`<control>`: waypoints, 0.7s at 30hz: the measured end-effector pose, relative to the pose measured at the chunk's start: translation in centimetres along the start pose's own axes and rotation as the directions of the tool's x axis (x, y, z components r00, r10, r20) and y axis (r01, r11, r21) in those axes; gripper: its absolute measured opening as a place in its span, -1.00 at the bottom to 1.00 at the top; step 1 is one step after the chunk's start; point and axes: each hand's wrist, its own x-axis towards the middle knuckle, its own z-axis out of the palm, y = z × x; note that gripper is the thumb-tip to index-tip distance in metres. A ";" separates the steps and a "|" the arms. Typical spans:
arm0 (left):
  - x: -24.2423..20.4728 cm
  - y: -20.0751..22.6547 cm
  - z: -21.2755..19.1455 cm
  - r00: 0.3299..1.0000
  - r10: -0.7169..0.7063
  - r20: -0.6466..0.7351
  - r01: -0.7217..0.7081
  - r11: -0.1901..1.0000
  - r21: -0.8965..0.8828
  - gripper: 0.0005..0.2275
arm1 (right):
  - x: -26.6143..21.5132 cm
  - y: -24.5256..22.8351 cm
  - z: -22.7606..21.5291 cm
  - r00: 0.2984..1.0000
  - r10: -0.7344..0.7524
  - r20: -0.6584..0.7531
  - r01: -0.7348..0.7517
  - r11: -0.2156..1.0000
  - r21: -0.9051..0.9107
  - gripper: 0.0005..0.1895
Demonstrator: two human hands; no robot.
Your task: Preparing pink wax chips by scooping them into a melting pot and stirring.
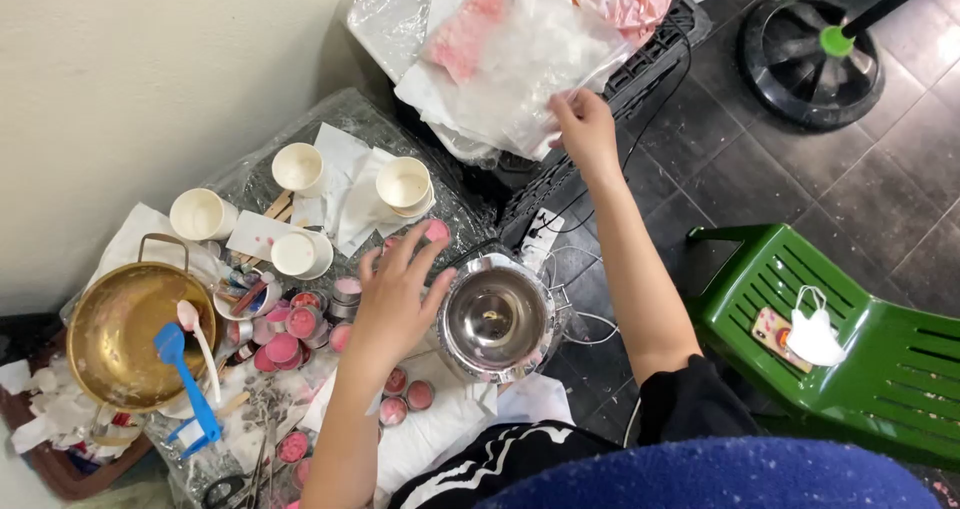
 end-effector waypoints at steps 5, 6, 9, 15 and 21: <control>2.7 0.3 0.2 0.999 -0.028 0.024 0.029 0.997 -0.074 -0.65 | -1.3 -3.7 0.9 0.991 -0.110 0.074 0.086 0.957 0.278 -0.73; 3.4 0.5 0.1 0.997 -0.046 0.061 0.052 0.994 -0.101 -0.63 | -1.7 -5.1 1.2 0.982 -0.171 0.078 0.140 0.943 0.301 -0.72; 5.4 0.4 1.5 0.978 -0.096 0.186 0.119 0.986 -0.118 -0.54 | -2.0 -5.9 2.3 0.980 -0.168 0.110 0.123 0.935 0.332 -0.69; 6.4 1.5 1.2 0.983 -0.029 0.182 0.019 0.998 0.055 -0.39 | -3.2 -6.1 3.3 0.973 -0.191 0.129 0.115 0.887 0.447 -0.75; 8.2 1.2 -0.1 0.974 -0.100 0.205 0.091 0.995 0.051 -0.32 | -1.0 -8.1 3.9 0.933 -0.318 0.166 0.189 0.830 0.525 -0.80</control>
